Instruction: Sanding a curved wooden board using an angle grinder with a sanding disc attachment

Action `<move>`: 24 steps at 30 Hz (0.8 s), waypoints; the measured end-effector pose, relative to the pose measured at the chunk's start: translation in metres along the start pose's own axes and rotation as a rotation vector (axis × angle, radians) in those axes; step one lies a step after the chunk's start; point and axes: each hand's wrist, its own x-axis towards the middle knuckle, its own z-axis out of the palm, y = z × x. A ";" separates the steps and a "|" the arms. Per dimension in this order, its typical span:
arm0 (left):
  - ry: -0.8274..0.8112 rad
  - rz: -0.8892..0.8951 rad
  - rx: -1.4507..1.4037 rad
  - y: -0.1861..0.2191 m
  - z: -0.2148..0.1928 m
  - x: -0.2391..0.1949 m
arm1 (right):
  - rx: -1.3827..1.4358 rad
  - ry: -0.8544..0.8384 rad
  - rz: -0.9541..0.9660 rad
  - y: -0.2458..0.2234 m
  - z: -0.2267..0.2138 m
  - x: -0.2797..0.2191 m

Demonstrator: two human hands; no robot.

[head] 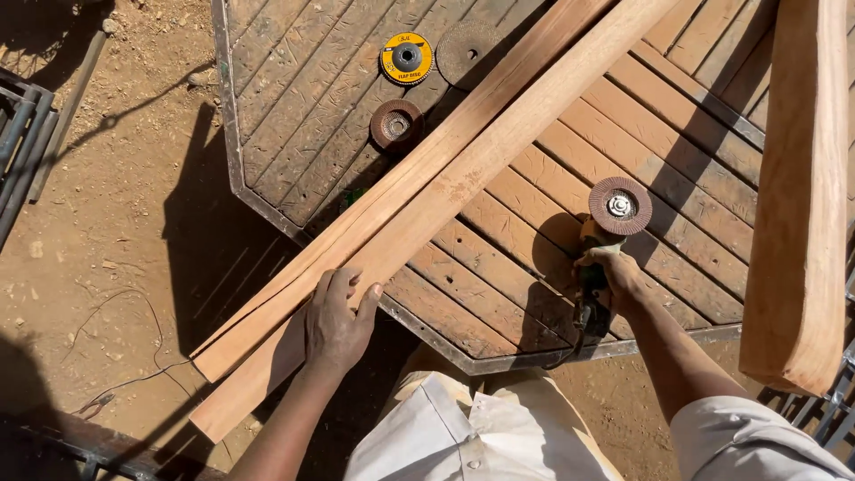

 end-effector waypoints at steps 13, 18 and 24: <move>0.113 0.324 0.611 -0.016 0.039 0.011 | -0.551 0.136 -0.277 -0.053 -0.023 -0.006; 0.078 0.265 0.649 0.000 0.049 0.001 | -0.863 0.223 -0.369 -0.054 -0.024 -0.029; 0.071 0.073 0.578 0.035 0.083 -0.029 | -0.893 0.242 -0.510 0.023 -0.021 0.039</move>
